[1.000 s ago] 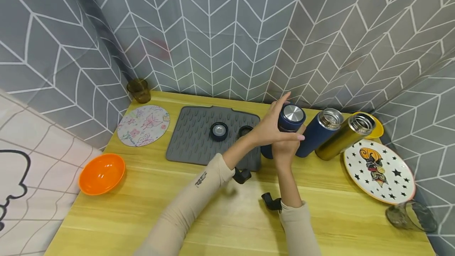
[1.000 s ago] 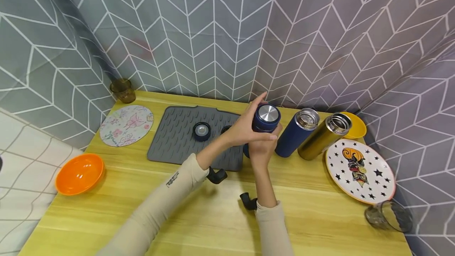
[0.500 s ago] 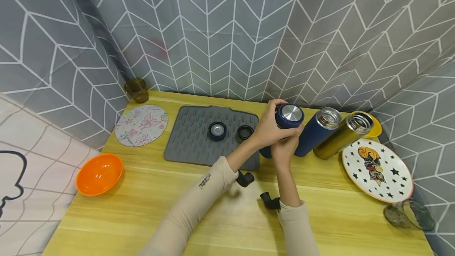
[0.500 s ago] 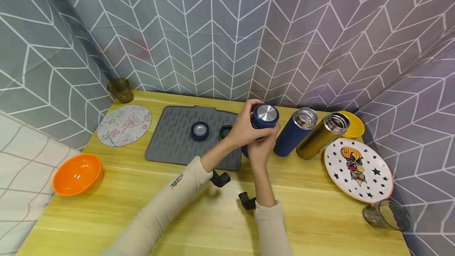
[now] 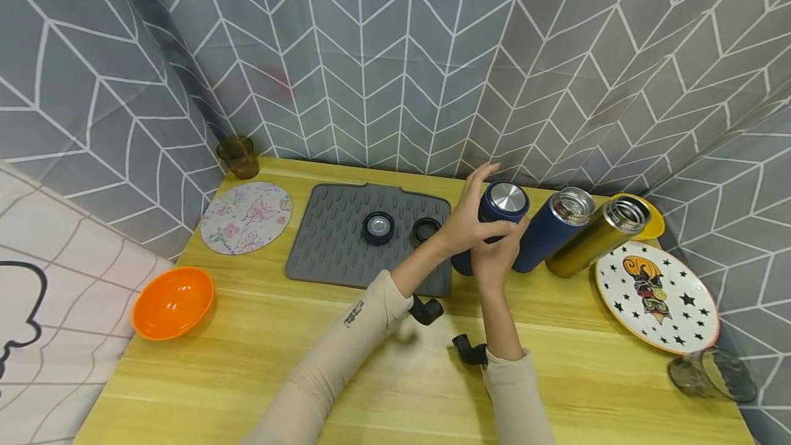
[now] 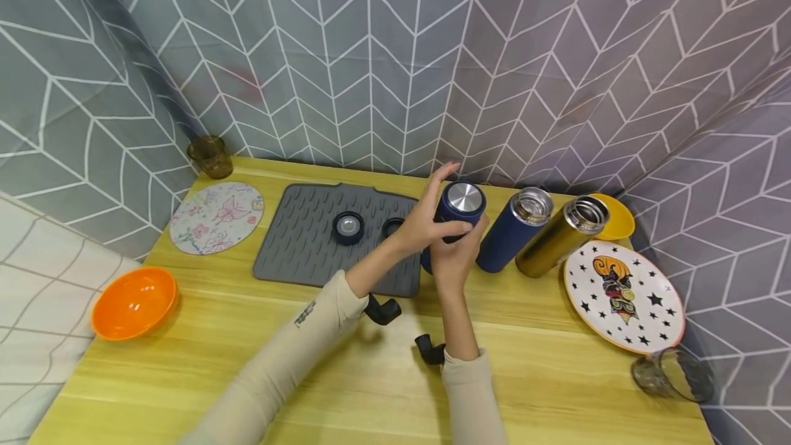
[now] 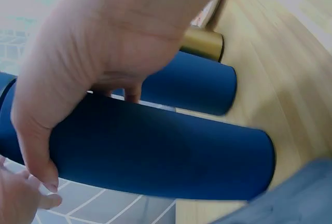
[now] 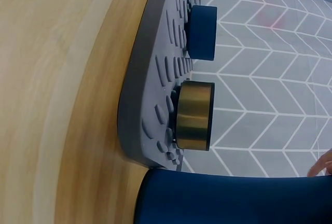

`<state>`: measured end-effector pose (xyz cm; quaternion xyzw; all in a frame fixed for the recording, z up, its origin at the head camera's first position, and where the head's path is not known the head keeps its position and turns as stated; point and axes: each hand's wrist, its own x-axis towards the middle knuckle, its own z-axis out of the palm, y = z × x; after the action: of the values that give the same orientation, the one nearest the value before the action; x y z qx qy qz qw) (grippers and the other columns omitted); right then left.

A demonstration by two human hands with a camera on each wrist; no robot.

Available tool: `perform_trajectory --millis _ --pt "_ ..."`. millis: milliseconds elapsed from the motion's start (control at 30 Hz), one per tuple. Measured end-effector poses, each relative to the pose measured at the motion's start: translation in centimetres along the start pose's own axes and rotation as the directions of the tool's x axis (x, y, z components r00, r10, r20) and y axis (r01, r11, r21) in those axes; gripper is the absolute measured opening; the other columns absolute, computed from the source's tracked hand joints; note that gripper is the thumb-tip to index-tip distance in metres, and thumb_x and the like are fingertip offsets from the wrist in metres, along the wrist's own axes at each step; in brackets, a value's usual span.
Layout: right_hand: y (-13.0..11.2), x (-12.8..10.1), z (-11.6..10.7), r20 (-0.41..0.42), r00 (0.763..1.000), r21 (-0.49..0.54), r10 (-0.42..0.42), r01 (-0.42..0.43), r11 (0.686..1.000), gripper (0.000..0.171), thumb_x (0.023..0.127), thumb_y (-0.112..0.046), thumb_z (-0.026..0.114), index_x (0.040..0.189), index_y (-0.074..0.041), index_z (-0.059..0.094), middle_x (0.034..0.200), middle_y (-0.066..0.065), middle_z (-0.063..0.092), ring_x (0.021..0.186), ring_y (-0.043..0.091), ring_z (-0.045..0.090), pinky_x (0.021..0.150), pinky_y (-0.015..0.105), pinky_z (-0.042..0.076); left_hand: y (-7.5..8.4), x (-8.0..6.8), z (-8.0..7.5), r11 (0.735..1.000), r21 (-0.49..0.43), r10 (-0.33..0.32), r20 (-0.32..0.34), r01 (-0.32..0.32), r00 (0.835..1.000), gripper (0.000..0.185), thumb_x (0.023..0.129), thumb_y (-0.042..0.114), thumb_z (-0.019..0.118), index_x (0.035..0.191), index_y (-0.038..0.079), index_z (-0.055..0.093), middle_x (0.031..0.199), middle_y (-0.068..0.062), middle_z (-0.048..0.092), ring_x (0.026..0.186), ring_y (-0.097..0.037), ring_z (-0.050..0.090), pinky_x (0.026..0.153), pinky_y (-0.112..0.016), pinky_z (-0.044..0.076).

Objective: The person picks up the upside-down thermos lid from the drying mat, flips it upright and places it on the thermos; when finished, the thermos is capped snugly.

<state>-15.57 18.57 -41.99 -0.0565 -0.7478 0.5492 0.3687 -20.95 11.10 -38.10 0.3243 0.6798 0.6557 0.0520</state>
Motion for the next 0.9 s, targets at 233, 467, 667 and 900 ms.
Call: perform_trajectory --millis 233,467,667,900 --pt "0.9 0.1 0.1 0.004 1.0 -0.004 -0.006 0.006 1.0 0.07 0.085 0.008 0.068 0.143 0.008 0.028 0.132 0.03 0.053 0.114 0.039 0.056 0.092 0.026 0.043 0.0 0.0 0.1 0.999 -0.01 0.032 -0.014 -0.032 0.999 0.078 0.081 0.009 0.065 0.15 0.006 0.028 0.152 -0.017 0.034 0.135 -0.029 0.042 0.107 -0.036 0.042" --pt "1.9 0.2 0.1 0.005 1.0 0.035 -0.002 0.001 0.999 0.069 0.086 0.001 0.071 0.142 0.002 0.032 0.131 0.023 0.056 0.116 0.034 0.057 0.095 0.034 0.046 0.1 -0.2 0.1 1.0 0.018 0.016 -0.023 -0.016 1.0 0.073 0.082 0.009 0.069 0.145 0.004 0.033 0.144 -0.019 0.043 0.123 -0.031 0.051 0.1 -0.034 0.048" --pt "1.9 0.2 -0.1 -0.002 1.0 -0.005 -0.011 0.011 1.0 0.067 0.086 -0.003 0.072 0.141 0.002 0.034 0.127 0.025 0.057 0.111 0.037 0.058 0.092 0.035 0.046 0.1 -0.1 0.4 0.998 0.067 0.017 -0.025 -0.015 1.0 0.081 0.08 0.016 0.075 0.148 0.008 0.031 0.151 -0.015 0.034 0.132 -0.026 0.042 0.106 -0.034 0.042" --pt "1.9 0.2 -0.1 0.011 1.0 0.018 -0.001 0.001 1.0 0.069 0.086 -0.001 0.072 0.143 0.003 0.032 0.132 0.023 0.055 0.115 0.032 0.057 0.094 0.03 0.044 -0.2 0.0 0.3 0.999 0.035 0.039 -0.044 -0.037 0.998 0.08 0.08 0.012 0.073 0.148 0.006 0.031 0.151 -0.016 0.035 0.14 -0.028 0.034 0.114 -0.043 0.035"
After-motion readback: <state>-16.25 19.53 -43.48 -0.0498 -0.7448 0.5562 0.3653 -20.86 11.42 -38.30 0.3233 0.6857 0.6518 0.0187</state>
